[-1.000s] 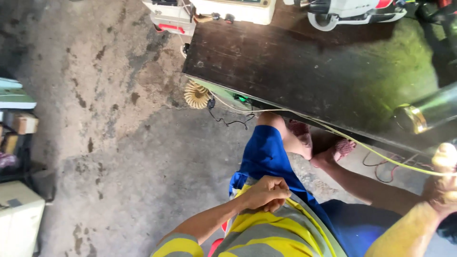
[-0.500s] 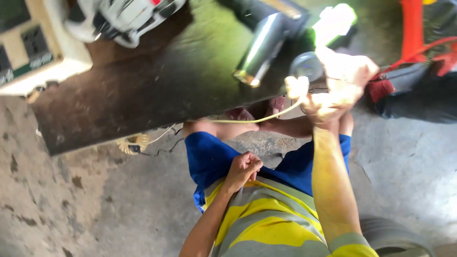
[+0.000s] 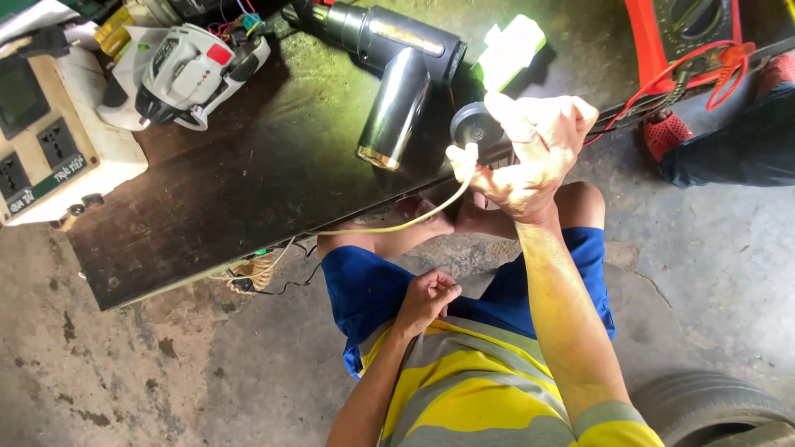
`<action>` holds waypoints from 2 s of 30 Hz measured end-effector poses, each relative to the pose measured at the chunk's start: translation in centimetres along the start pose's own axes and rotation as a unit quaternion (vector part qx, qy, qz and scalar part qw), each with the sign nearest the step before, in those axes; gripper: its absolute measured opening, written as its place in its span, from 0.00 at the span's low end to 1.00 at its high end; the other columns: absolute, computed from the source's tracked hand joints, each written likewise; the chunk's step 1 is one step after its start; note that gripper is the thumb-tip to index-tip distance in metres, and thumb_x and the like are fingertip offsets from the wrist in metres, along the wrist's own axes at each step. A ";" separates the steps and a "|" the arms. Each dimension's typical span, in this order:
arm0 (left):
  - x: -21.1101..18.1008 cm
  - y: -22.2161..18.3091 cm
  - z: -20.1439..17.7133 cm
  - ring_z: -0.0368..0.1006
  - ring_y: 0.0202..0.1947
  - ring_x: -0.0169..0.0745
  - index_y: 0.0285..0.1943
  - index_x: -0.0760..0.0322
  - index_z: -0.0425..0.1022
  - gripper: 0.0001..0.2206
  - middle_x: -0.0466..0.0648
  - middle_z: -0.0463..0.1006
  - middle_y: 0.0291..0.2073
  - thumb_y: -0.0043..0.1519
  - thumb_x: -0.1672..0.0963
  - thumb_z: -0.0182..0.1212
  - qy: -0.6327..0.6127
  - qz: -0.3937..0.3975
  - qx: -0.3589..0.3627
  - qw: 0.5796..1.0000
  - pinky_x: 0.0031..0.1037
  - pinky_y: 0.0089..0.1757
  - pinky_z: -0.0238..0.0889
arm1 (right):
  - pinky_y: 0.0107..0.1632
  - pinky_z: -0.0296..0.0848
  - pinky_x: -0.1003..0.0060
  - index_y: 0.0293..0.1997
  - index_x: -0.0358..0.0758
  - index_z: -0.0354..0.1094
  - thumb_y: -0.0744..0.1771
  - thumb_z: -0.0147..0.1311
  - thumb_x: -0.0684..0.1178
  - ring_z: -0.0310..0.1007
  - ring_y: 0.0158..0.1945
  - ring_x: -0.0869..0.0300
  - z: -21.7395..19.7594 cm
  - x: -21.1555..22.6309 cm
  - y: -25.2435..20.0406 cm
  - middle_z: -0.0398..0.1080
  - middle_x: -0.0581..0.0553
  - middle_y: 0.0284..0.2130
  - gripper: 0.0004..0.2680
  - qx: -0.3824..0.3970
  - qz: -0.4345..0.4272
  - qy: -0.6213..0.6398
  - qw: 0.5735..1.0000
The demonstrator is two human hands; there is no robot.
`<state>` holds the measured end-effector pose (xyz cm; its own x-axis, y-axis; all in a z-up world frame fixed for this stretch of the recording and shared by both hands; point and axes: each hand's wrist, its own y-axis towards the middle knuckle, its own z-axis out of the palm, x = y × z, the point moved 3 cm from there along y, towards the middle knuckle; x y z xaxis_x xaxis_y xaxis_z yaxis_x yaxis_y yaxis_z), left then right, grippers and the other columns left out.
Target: Soldering wires to a battery protection circuit board and testing the connections with a multimeter.
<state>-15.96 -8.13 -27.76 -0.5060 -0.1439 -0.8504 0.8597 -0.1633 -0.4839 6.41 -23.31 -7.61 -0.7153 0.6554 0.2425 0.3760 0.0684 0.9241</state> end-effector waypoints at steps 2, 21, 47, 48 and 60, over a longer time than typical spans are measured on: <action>-0.3 0.0 0.0 0.72 0.14 0.31 0.39 0.75 0.77 0.11 0.54 0.75 0.25 0.60 0.57 0.69 0.000 -0.012 -0.009 1.000 0.19 0.19 0.64 | 0.51 0.63 0.47 0.51 0.36 0.80 0.67 0.62 0.67 0.69 0.34 0.50 -0.1 -0.1 0.3 0.69 0.40 0.33 0.21 0.003 0.006 0.008 1.000; 1.8 0.5 -0.2 0.73 0.13 0.34 0.39 0.75 0.77 0.10 0.55 0.75 0.25 0.60 0.58 0.70 0.024 -0.041 -0.034 0.998 0.20 0.17 0.64 | 0.59 0.62 0.44 0.62 0.30 0.67 0.57 0.77 0.65 0.73 0.43 0.48 -2.5 -0.7 -1.9 0.74 0.42 0.41 0.35 0.046 0.116 0.154 0.980; 13.2 9.2 3.4 0.75 0.34 0.65 0.38 0.83 0.76 0.15 0.70 0.77 0.28 0.61 0.59 0.49 0.275 -0.172 0.120 0.938 0.44 0.44 0.66 | 0.52 0.68 0.53 0.44 0.31 0.79 0.66 0.58 0.48 0.70 0.41 0.52 -2.9 1.0 -27.8 0.74 0.37 0.28 0.10 0.217 0.788 0.271 0.509; 12.6 8.9 3.0 0.75 0.35 0.65 0.38 0.83 0.77 0.16 0.70 0.78 0.28 0.62 0.58 0.48 0.268 -0.192 0.109 0.938 0.44 0.45 0.66 | 0.52 0.68 0.53 0.44 0.31 0.79 0.66 0.58 0.48 0.70 0.41 0.52 -2.3 1.1 -28.5 0.74 0.37 0.28 0.10 0.225 0.796 0.267 0.494; -2.2 3.0 6.6 0.76 0.47 0.60 0.39 0.77 0.80 0.27 0.66 0.81 0.36 0.69 0.49 0.38 0.226 -0.334 0.051 0.914 0.40 0.54 0.63 | 0.45 0.71 0.51 0.37 0.33 0.79 0.64 0.61 0.46 0.72 0.34 0.49 -3.0 7.4 -21.2 0.75 0.38 0.26 0.07 0.274 0.724 0.302 0.556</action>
<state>-12.71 -14.70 -25.97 -0.8151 0.4351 -0.3826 0.3479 -0.1606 -0.9237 -8.60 -22.14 -24.53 0.5667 -0.0387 0.8230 0.8198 0.1256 -0.5586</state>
